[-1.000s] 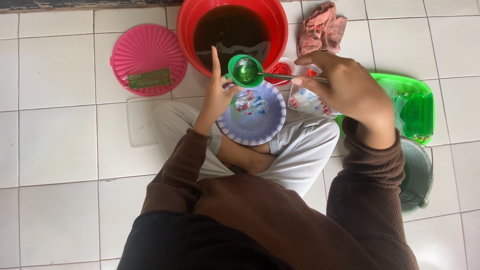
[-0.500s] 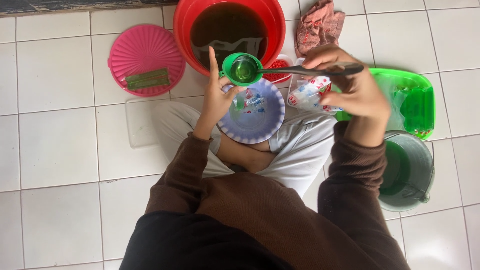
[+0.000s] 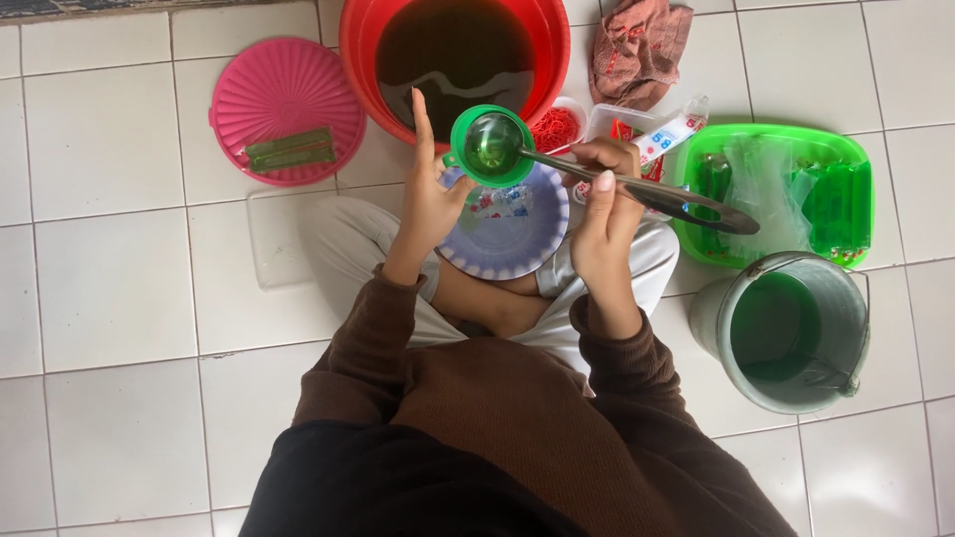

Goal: Manually filling plastic tubes with liquid using a ladle and funnel, then sealing them with rubber bands.

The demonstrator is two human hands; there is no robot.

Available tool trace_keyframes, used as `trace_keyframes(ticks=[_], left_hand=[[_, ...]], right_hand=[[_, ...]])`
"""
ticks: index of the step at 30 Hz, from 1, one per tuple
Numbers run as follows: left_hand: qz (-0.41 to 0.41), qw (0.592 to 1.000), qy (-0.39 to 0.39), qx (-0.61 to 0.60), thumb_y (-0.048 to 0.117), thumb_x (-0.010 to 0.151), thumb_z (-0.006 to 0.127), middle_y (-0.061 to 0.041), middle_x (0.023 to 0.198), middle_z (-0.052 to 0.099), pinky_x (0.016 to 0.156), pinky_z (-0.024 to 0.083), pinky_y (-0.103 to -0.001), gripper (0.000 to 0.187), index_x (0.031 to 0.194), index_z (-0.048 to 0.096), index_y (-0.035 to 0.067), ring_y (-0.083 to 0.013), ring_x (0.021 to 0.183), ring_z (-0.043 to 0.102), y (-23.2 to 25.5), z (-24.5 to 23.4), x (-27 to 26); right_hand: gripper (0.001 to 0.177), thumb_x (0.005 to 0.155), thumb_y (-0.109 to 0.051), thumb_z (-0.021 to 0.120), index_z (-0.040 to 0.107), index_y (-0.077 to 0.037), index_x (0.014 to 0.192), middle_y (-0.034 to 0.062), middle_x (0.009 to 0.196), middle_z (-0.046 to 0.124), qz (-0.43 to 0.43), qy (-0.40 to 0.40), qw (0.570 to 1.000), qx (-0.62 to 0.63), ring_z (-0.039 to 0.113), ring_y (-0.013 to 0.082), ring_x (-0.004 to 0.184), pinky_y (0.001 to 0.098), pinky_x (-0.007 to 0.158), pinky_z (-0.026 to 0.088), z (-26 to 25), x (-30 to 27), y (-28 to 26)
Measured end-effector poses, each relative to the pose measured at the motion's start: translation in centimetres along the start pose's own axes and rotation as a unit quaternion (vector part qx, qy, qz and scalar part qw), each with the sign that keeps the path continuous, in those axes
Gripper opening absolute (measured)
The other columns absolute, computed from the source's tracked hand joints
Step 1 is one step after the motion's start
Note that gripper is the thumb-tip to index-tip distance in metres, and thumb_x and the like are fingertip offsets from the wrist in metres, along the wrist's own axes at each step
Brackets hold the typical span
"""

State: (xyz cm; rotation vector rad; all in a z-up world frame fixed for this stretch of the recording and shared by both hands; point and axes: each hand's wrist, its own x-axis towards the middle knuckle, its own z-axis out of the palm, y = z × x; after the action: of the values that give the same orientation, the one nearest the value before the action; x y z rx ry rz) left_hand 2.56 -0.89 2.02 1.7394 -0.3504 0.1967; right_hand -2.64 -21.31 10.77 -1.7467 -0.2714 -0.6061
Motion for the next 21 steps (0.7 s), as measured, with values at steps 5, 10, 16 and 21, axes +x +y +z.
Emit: trace_keyframes(ticks=[5, 10, 16, 21], left_hand=[[0.0, 1.0, 0.001, -0.021, -0.005, 0.102, 0.07, -0.005, 0.176, -0.006, 0.116, 0.056, -0.038, 0.107, 0.164, -0.01, 0.028, -0.0133, 0.113, 0.066, 0.9, 0.1, -0.3], [0.002, 0.999, -0.001, -0.034, 0.005, 0.105, 0.075, -0.005, 0.176, -0.007, 0.123, 0.048, -0.041, 0.105, 0.164, -0.009, 0.026, -0.0246, 0.164, 0.025, 1.0, 0.4, -0.2], [0.0, 0.999, -0.003, -0.039, 0.015, 0.106, 0.076, -0.009, 0.176, -0.006, 0.123, 0.046, -0.04, 0.104, 0.164, -0.009, 0.024, -0.0314, 0.166, 0.012, 1.5, 0.5, -0.1], [-0.005, 0.999, 0.007, -0.042, 0.011, 0.105, 0.077, -0.006, 0.177, -0.004, 0.112, 0.054, -0.034, 0.104, 0.165, -0.007, 0.026, -0.0145, 0.112, 0.058, 1.2, 0.7, 0.0]], right_hand=[[0.041, 0.114, -0.036, 0.036, 0.055, -0.001, 0.119, 0.0138, 0.11, 0.052, -0.019, 0.006, 1.0, -0.005, 0.061, 0.0209, 0.085, 0.033, 0.078, 0.053, -0.8, 0.0, -0.3], [0.033, 0.113, -0.028, 0.044, 0.061, 0.0, 0.115, 0.0118, 0.117, 0.055, -0.03, 0.02, 0.999, -0.039, 0.055, 0.0226, 0.11, 0.0339, 0.098, 0.048, -1.6, -0.5, -0.1], [0.033, 0.113, -0.032, 0.043, 0.054, -0.002, 0.123, 0.0142, 0.121, 0.055, -0.041, 0.009, 0.999, -0.018, 0.058, 0.0236, 0.11, 0.0345, 0.096, 0.051, -2.0, -0.7, -0.1], [0.031, 0.114, -0.03, 0.041, 0.053, -0.002, 0.12, 0.015, 0.108, 0.058, -0.076, 0.005, 0.997, -0.026, 0.054, 0.0257, 0.11, 0.0368, 0.096, 0.049, -2.0, -0.4, -0.7]])
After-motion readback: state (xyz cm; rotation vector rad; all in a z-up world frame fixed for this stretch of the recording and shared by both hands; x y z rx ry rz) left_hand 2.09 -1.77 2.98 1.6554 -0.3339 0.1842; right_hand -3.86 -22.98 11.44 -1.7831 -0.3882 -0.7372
